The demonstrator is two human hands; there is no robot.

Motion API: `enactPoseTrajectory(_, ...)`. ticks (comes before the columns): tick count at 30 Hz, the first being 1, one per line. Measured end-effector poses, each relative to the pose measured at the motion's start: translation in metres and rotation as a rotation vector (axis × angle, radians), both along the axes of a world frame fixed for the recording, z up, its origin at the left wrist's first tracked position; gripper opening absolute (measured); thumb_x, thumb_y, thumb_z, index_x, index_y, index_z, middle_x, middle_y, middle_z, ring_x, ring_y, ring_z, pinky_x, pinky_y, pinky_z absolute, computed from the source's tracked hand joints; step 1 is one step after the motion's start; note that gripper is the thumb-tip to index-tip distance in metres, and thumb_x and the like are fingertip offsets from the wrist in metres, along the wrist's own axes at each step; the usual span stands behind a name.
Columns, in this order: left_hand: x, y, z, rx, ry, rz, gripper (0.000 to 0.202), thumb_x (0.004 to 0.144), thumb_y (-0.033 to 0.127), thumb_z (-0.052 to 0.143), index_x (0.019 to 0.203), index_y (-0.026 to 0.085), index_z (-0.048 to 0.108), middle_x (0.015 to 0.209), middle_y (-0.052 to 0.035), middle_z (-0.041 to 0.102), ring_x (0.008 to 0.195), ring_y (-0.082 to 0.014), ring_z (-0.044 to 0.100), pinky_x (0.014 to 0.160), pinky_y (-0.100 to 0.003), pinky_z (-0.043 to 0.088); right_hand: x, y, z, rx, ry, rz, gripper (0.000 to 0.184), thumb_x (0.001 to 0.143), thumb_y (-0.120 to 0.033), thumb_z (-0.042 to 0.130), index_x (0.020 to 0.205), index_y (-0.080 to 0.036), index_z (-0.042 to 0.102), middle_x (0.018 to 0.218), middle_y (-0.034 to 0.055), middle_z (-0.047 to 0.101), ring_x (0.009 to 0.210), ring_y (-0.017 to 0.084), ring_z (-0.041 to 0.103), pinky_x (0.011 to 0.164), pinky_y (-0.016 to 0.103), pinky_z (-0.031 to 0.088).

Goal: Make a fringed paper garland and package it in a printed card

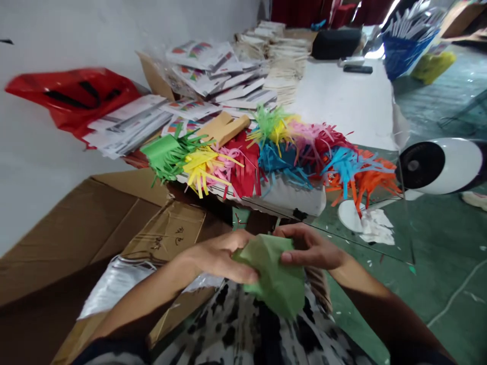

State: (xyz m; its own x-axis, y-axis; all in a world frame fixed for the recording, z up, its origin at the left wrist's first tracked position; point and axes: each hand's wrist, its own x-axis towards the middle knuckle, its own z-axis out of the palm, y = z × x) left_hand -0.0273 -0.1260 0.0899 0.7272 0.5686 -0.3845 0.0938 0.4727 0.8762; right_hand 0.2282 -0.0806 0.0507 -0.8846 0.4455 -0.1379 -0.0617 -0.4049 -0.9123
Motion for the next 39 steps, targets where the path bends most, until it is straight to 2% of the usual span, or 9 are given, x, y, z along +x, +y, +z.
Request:
enactPoseTrajectory(3,0.007,-0.005,-0.030,-0.236,-0.104,-0.155,0.052,0.058,0.048,0.095,0.095,0.016,0.076,0.082,-0.0025,0.071,0.076,-0.0201,0.066,0.074,-0.029,0.058,0.014,-0.007,0.004,-0.008,-0.021,-0.068,0.049,0.080,-0.055,0.086,0.077,-0.019,0.052,0.075,-0.0037,0.049,0.064,0.009,0.046,0.053,0.021,0.035)
enactPoseTrajectory(7,0.025,0.000,-0.062,-0.296,-0.297,-0.440,0.078,0.036,0.047,0.101,0.105,0.020,0.077,0.099,-0.0047,0.077,0.083,-0.0278,0.073,0.080,-0.036,0.063,0.042,-0.001,0.029,0.291,-0.213,-0.203,0.037,0.087,-0.049,0.082,0.084,-0.020,0.059,0.078,-0.0023,0.051,0.067,0.010,0.046,0.055,0.023,0.036)
enactPoseTrajectory(12,0.003,0.042,-0.040,-0.274,-0.167,-0.291,0.058,0.074,0.060,0.085,0.117,0.022,0.075,0.093,-0.0082,0.079,0.072,-0.0247,0.075,0.068,-0.036,0.063,0.060,0.027,0.035,0.633,-0.545,-0.493,0.032,0.091,-0.049,0.078,0.103,-0.022,0.066,0.085,0.0000,0.061,0.072,0.013,0.052,0.060,0.026,0.041)
enactPoseTrajectory(17,-0.047,0.096,-0.006,0.173,0.442,-0.076,0.053,0.088,0.063,0.073,0.122,0.022,0.074,0.087,-0.0076,0.079,0.055,-0.0168,0.068,0.053,-0.028,0.055,0.050,0.069,-0.016,0.727,-0.598,-0.754,0.039,0.090,-0.051,0.076,0.114,-0.023,0.065,0.097,0.0031,0.068,0.080,0.018,0.062,0.068,0.031,0.048)
enactPoseTrajectory(22,-0.043,0.092,-0.009,1.086,1.175,0.387,0.059,0.099,0.058,0.060,0.143,0.019,0.063,0.126,-0.0139,0.076,0.117,-0.0344,0.072,0.104,-0.052,0.057,0.042,0.091,-0.055,0.807,-0.689,-0.775,0.039,0.090,-0.046,0.071,0.121,-0.024,0.064,0.113,0.0077,0.072,0.094,0.025,0.068,0.081,0.040,0.052)
enactPoseTrajectory(27,0.024,0.071,-0.057,1.545,0.756,0.096,0.080,0.098,0.056,0.067,0.164,0.020,0.039,0.165,-0.0155,0.050,0.157,-0.0345,0.042,0.134,-0.061,0.025,0.035,0.088,-0.058,0.877,-0.808,-0.745,0.038,0.090,-0.041,0.068,0.124,-0.025,0.064,0.117,0.0097,0.072,0.101,0.029,0.070,0.087,0.044,0.054)
enactPoseTrajectory(32,0.060,0.078,-0.119,1.580,0.668,0.001,0.065,0.102,0.025,0.062,0.163,0.014,0.040,0.163,-0.0176,0.052,0.156,-0.0313,0.044,0.127,-0.056,0.040,0.053,0.084,-0.040,0.920,-0.848,-0.703,0.043,0.092,-0.041,0.069,0.132,-0.027,0.061,0.115,0.0091,0.074,0.096,0.029,0.073,0.081,0.044,0.057)
enactPoseTrajectory(35,0.058,0.079,-0.127,1.601,0.680,0.035,0.053,0.104,0.013,0.054,0.156,0.016,0.051,0.158,-0.0146,0.058,0.151,-0.0283,0.052,0.123,-0.053,0.047,0.074,0.071,-0.008,1.055,-0.977,-0.840,0.043,0.096,-0.039,0.066,0.137,-0.028,0.062,0.110,0.0077,0.076,0.085,0.029,0.074,0.081,0.048,0.059)
enactPoseTrajectory(39,0.057,0.076,-0.112,1.590,0.683,0.067,0.045,0.104,0.016,0.056,0.149,0.016,0.059,0.154,-0.0151,0.062,0.146,-0.0295,0.058,0.119,-0.053,0.052,0.071,0.037,0.022,1.473,-0.973,-0.949,0.041,0.100,-0.036,0.062,0.139,-0.023,0.063,0.128,0.0144,0.073,0.121,0.037,0.068,0.103,0.059,0.053)
